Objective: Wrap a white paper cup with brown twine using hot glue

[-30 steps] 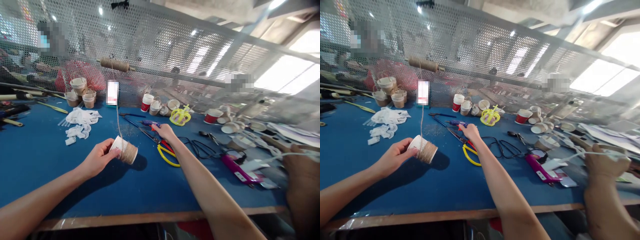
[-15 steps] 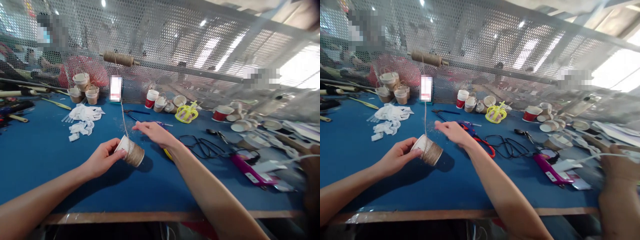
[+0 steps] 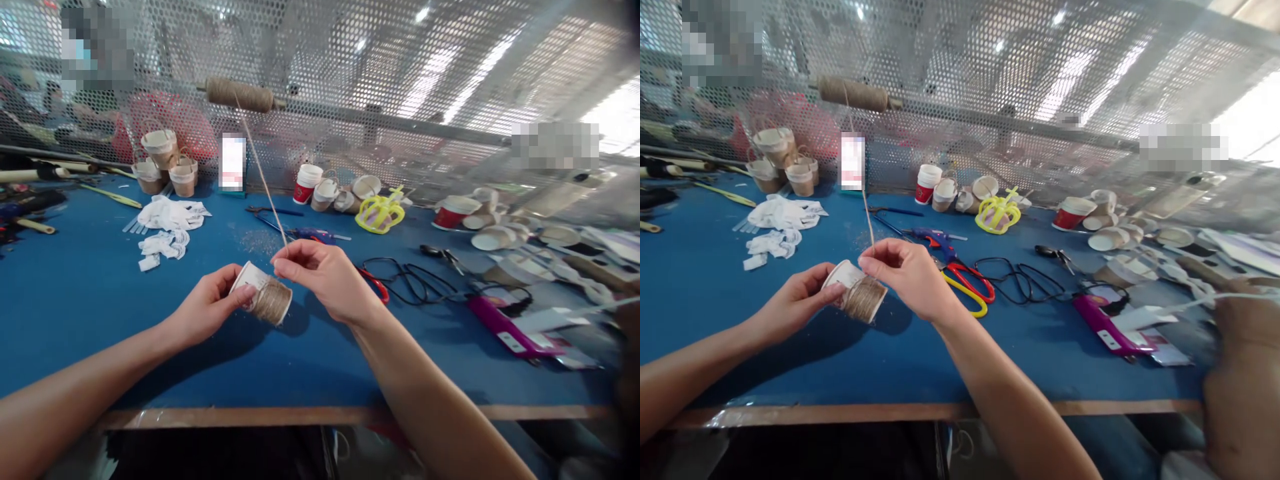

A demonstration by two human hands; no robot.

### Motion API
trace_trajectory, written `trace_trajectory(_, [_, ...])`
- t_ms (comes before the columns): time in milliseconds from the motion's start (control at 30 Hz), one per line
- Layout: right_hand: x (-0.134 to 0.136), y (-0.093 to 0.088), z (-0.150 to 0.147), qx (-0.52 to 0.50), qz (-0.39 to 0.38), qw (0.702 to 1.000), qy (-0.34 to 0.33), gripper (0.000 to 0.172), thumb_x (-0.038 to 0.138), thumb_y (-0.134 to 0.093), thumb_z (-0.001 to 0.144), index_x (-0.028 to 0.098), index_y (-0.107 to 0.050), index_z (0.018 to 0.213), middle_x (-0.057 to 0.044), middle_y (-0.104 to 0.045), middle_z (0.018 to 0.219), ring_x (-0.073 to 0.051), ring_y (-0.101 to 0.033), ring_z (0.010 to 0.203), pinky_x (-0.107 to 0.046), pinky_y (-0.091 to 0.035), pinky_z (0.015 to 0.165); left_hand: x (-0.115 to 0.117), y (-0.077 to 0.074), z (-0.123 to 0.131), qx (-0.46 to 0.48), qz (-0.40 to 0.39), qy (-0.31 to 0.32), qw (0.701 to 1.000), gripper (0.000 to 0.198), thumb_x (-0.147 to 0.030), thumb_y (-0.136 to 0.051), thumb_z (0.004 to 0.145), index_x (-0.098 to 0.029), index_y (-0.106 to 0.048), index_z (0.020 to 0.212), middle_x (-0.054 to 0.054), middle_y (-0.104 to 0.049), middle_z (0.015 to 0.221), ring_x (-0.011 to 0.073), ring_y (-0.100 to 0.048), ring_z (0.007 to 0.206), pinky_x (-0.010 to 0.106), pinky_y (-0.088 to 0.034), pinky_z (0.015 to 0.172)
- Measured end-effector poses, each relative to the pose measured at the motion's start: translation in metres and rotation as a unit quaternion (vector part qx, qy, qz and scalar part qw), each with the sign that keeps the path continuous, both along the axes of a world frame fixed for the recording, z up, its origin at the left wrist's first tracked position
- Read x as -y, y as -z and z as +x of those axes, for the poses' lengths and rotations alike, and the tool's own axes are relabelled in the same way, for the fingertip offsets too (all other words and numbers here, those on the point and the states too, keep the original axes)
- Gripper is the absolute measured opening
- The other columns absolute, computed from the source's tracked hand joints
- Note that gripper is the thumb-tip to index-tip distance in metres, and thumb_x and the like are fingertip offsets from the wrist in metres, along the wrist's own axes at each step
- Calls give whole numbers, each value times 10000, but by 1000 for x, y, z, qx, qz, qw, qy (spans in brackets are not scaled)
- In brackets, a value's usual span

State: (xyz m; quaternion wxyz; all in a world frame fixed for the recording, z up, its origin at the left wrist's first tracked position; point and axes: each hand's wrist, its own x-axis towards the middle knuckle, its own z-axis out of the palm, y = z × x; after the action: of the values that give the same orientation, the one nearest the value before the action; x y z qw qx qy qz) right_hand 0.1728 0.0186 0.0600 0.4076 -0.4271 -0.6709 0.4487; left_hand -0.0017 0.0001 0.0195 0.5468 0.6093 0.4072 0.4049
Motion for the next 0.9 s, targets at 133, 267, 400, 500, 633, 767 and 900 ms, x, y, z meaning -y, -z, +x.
trace_trajectory(133, [8,1,2,-3,6,1000,7,122,278,-655,668,168,-618,704,25,-610,655,-75,-542,594,-217,-449,600,2,1,0,3,-11,8,1000,250,-374,-573,731,-134,-523,776,-25,-517,639,101,-467,590,225,-404,581])
trace_trajectory(267, [10,2,2,-13,27,999,21,126,289,-654,668,173,-624,709,17,-622,666,-85,-557,596,-232,-471,609,2,4,-1,-1,-16,10,1000,252,-374,-569,743,-132,-539,805,3,-566,690,118,-507,629,239,-427,605])
trace_trajectory(400, [5,6,3,-14,44,998,52,129,284,-661,665,171,-619,711,15,-623,667,-92,-563,606,-247,-480,630,3,5,-1,-10,-16,15,1000,235,-361,-559,754,-136,-542,820,9,-574,717,123,-522,649,238,-436,609])
trace_trajectory(500, [1,10,3,-9,49,997,65,124,277,-658,670,167,-615,710,15,-623,666,-92,-561,607,-251,-479,634,4,4,-1,-7,-11,25,1000,207,-341,-552,761,-142,-537,815,-10,-551,697,108,-505,627,221,-424,596])
trace_trajectory(633, [-2,13,3,-2,50,996,69,119,267,-653,677,160,-614,712,20,-617,658,-84,-550,602,-239,-470,623,7,4,-1,-3,6,42,999,161,-303,-543,775,-145,-528,803,-30,-513,667,90,-469,606,199,-400,576])
trace_trajectory(767, [-3,15,2,4,44,996,74,123,268,-653,677,156,-614,711,24,-609,653,-77,-536,594,-229,-458,612,9,3,-3,9,15,54,998,136,-281,-534,786,-148,-518,810,-27,-507,679,88,-462,613,195,-399,584])
trace_trajectory(900, [-3,15,1,6,33,997,73,116,265,-645,679,157,-611,703,27,-603,639,-77,-533,588,-232,-451,610,9,3,-4,15,24,55,998,127,-269,-535,783,-146,-513,806,-23,-504,680,88,-457,612,191,-401,582])
